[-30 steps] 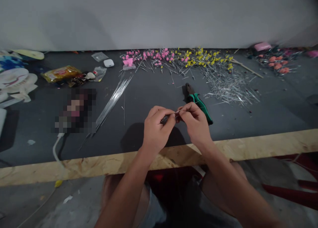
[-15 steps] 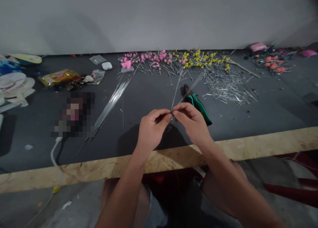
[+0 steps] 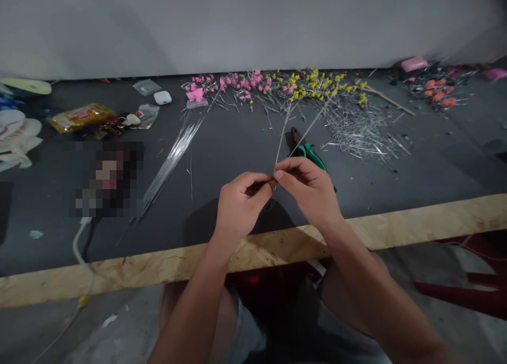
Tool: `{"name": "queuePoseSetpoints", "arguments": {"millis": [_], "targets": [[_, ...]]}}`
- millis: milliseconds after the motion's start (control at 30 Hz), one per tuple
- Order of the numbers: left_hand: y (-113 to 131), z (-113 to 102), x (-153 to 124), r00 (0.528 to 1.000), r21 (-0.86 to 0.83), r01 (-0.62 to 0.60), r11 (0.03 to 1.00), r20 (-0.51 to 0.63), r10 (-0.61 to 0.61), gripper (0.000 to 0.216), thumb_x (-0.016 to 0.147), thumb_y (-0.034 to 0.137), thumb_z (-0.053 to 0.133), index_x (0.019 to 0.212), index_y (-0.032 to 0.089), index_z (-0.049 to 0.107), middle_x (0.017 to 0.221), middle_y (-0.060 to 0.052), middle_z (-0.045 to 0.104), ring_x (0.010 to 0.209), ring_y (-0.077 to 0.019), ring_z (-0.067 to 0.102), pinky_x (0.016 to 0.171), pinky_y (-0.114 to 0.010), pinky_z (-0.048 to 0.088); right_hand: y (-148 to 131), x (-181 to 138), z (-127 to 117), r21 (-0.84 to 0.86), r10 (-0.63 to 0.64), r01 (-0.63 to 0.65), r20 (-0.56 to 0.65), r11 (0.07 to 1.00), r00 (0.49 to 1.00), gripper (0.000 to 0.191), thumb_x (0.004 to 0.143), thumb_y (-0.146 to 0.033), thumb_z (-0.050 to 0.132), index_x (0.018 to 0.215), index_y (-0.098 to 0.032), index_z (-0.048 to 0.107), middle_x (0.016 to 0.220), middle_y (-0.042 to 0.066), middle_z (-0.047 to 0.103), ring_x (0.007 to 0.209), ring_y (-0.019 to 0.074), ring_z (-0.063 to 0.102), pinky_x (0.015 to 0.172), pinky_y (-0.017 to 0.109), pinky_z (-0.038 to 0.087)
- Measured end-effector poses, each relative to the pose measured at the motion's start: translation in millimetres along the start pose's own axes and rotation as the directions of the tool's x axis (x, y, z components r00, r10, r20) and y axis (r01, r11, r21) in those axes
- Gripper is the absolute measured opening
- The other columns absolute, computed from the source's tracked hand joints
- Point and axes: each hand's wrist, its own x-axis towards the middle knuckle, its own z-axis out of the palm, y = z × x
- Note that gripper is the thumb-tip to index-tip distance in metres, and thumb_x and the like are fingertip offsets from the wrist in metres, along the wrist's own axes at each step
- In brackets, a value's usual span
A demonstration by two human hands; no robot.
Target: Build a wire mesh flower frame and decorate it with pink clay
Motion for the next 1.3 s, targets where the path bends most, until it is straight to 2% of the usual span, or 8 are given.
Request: {"name": "queuePoseSetpoints", "arguments": {"millis": [167,267,367,567,833,1067,1300], "targets": [[-2.6,-0.5,2.3,0.991,-0.122,0.122,0.985,0.073,-0.114,0.008,0.076,0.026,0.068,0.078,0.020,0.073,0.067,0.001,0.068,0.061,-0.0110,0.060,0.055,-0.021,0.047,-4.6,3.3,-5.5,-0.014,0.000,0.000,0.064,1.000,0.998,0.011,0.077,-0.024,0.070,0.087,-0.023,0.070,0.079,-0.002,0.068,0.071,0.0106,0.062,0.066,0.025,0.052],[-4.0,-2.2,3.6,0.981,-0.237,0.172,0.956,0.126,-0.145,0.008,0.075,0.027,0.068,0.077,0.020,0.073,0.064,0.001,0.066,0.058,-0.0108,0.060,0.055,-0.022,0.049,-7.5,4.7,-6.4,0.009,-0.012,0.011,0.089,1.000,0.996,0.012,0.076,-0.024,0.070,0.088,-0.024,0.070,0.077,-0.002,0.066,0.070,0.0104,0.061,0.065,0.025,0.052],[-4.8,-3.2,3.0,0.970,-0.253,0.204,0.946,0.183,-0.161,0.007,0.074,0.023,0.068,0.079,0.020,0.073,0.066,0.000,0.068,0.059,-0.0114,0.061,0.059,-0.024,0.051,-9.8,6.6,-6.8,0.019,-0.038,0.036,0.116,0.999,0.992,0.016,0.076,-0.024,0.070,0.092,-0.025,0.070,0.076,-0.003,0.062,0.070,0.0103,0.058,0.064,0.025,0.051],[-6.0,-0.5,1.4,0.983,-0.155,0.154,0.976,0.124,-0.136,0.005,0.072,0.021,0.069,0.076,0.020,0.072,0.067,0.000,0.069,0.060,-0.0114,0.060,0.057,-0.023,0.048,-13.4,10.9,-6.8,0.008,-0.077,0.077,0.086,0.997,0.993,0.013,0.077,-0.023,0.068,0.089,-0.026,0.067,0.079,-0.003,0.060,0.071,0.0105,0.057,0.062,0.025,0.050],[-5.4,-0.7,5.1,0.977,-0.221,0.201,0.954,0.113,-0.180,0.002,0.071,0.020,0.070,0.071,0.021,0.071,0.060,0.003,0.064,0.054,-0.0092,0.056,0.053,-0.021,0.045,-14.9,14.7,-8.1,0.046,-0.051,0.047,0.088,0.998,0.995,0.007,0.078,-0.020,0.064,0.079,-0.023,0.058,0.074,-0.004,0.058,0.066,0.0088,0.055,0.060,0.024,0.047],[-9.7,-0.2,8.1,0.966,-0.260,0.255,0.932,0.108,-0.234,0.008,0.072,0.017,0.065,0.074,0.020,0.073,0.063,0.001,0.065,0.056,-0.0091,0.056,0.054,-0.022,0.044,-7.8,16.1,-7.9,0.002,-0.018,0.018,0.200,1.000,0.980,0.009,0.077,-0.016,0.062,0.081,-0.022,0.056,0.077,-0.004,0.057,0.070,0.0095,0.054,0.064,0.025,0.046],[-6.3,-1.6,8.6,0.943,-0.304,0.328,0.894,0.153,-0.294,0.006,0.072,0.018,0.066,0.072,0.018,0.071,0.066,0.002,0.064,0.057,-0.0076,0.055,0.055,-0.019,0.045,-7.7,17.7,-10.2,-0.075,-0.070,0.089,0.225,0.993,0.972,0.008,0.078,-0.018,0.064,0.085,-0.019,0.061,0.080,-0.002,0.061,0.075,0.0105,0.057,0.067,0.025,0.047]]}}
